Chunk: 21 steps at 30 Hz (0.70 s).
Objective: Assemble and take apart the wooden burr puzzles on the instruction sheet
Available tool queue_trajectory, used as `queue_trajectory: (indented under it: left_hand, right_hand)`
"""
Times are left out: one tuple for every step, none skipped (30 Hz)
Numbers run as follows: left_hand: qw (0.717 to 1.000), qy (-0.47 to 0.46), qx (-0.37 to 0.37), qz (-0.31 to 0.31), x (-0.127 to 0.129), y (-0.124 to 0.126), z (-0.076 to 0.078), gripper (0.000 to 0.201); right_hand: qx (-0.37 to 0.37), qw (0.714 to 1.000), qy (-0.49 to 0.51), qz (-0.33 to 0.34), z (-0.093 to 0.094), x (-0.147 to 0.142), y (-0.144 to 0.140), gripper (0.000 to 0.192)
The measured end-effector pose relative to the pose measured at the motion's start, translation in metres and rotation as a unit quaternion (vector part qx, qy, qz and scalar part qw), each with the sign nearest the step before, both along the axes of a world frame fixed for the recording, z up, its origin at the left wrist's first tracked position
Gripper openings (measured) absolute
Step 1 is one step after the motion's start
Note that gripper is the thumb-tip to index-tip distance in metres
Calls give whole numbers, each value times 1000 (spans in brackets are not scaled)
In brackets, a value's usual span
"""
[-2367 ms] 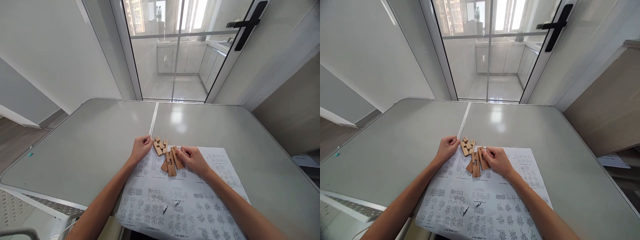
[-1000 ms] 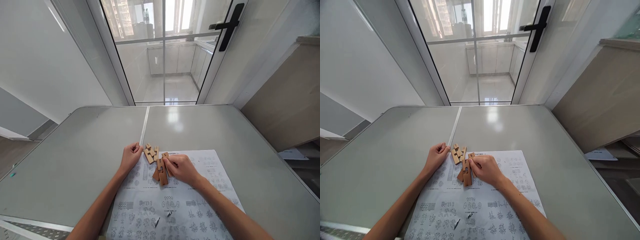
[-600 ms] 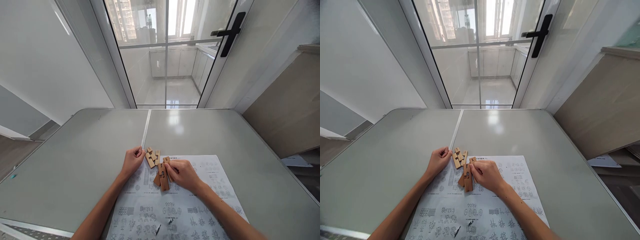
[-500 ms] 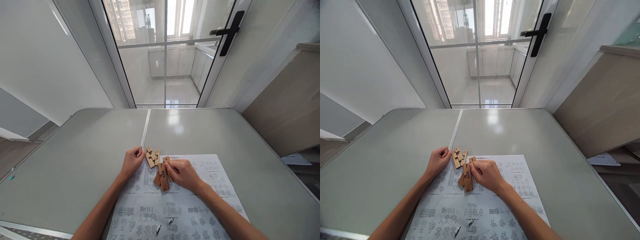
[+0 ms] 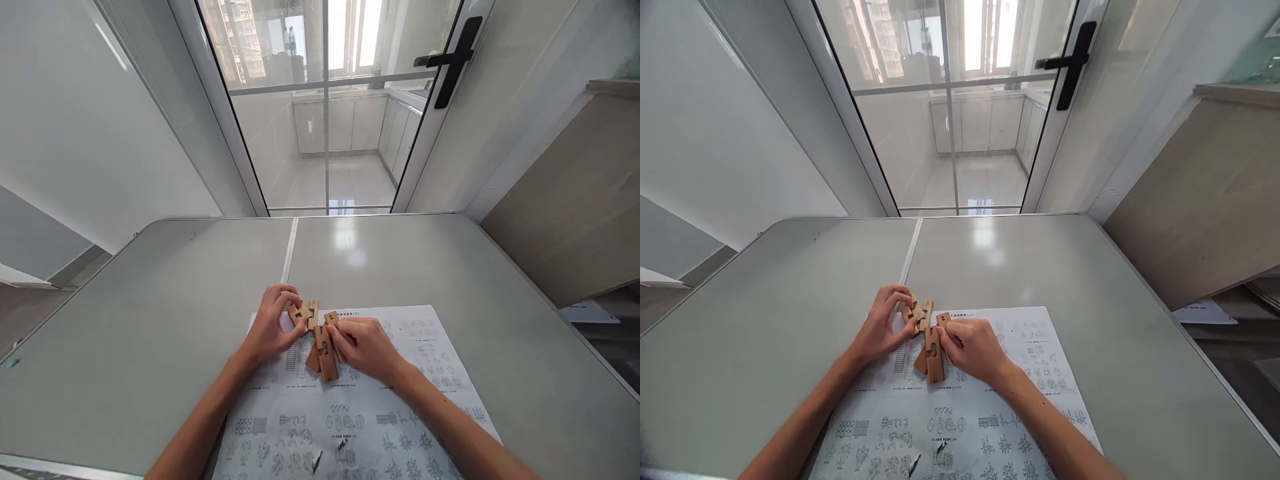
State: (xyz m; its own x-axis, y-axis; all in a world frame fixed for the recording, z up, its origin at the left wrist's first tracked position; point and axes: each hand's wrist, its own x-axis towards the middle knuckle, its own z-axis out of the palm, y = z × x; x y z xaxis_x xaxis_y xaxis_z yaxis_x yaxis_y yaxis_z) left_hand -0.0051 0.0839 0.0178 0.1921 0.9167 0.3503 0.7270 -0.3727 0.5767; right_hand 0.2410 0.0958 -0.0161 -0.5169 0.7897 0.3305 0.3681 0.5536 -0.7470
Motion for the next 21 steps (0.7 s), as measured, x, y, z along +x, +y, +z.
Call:
queue_trajectory:
  left_hand:
    - [999, 18, 0, -27, -1, -1, 1, 24]
    - [998, 35, -6, -49, -1, -1, 2, 35]
    - [997, 49, -15, -64, -2, -2, 2, 45]
    - [995, 61, -24, -76, -3, -2, 1, 53]
    - [993, 72, -29, -84, -3, -3, 0, 60]
    - [992, 81, -31, -89, -4, -3, -2, 66]
    - [991, 89, -31, -92, -4, -3, -3, 71]
    - [991, 95, -30, -91, -4, -3, -4, 73]
    - [991, 99, -30, -88, -3, -3, -6, 75]
    - [991, 101, -30, -84, -3, -2, -7, 75]
    - [991, 101, -29, -81, -3, -2, -8, 74]
    - [991, 101, -29, -78, -3, -2, -8, 71]
    - [992, 100, -28, -77, -4, -1, -9, 68]
    - [992, 99, -27, -78, -4, -1, -9, 66]
    - [992, 99, -25, -81, -4, 0, -10, 63]
    - [992, 98, -23, -81, -5, 0, -10, 62]
    - [992, 96, -22, -81, -5, 0, -11, 61]
    - [992, 95, -21, -80, -5, 0, -11, 62]
    - [992, 94, -20, -77, -5, 0, -11, 63]
    - [993, 92, -19, -75, -5, 0, -11, 64]
    - [993, 91, -18, -74, -5, 1, -11, 65]
  right_hand:
    - [2, 1000, 0, 0, -1, 0, 0, 49]
    - [4, 1000, 0, -1, -2, 0, 0, 49]
    - [5, 1000, -1, -1, -3, 0, 0, 49]
    - [6, 1000, -1, -1, -4, 0, 0, 49]
    - [7, 1000, -2, -1, -4, 0, 0, 49]
    - [9, 1000, -2, 0, -5, 0, 0, 49]
    - [10, 1000, -2, 0, -5, 0, 0, 48]
    - [12, 1000, -2, 1, -5, 0, 0, 48]
    - [13, 1000, -2, 2, -5, 0, 0, 48]
    - [14, 1000, -2, 2, -5, -1, 0, 48]
    - [15, 1000, -2, 3, -5, -1, 0, 48]
    - [16, 1000, -1, 4, -5, -1, 1, 48]
    - [17, 1000, -1, 4, -5, -1, 1, 48]
    - [19, 1000, 0, 4, -5, -1, 1, 47]
    - [20, 1000, 0, 4, -5, -2, 1, 47]
    - [22, 1000, 1, 4, -4, -2, 1, 47]
    - [23, 1000, 2, 3, -4, -2, 1, 47]
    - [25, 1000, 2, 4, -4, -2, 1, 47]
    - [26, 1000, 3, 4, -4, -2, 1, 47]
    - [27, 1000, 4, 4, -4, -2, 0, 47]
    - [28, 1000, 5, 4, -4, -2, 0, 47]
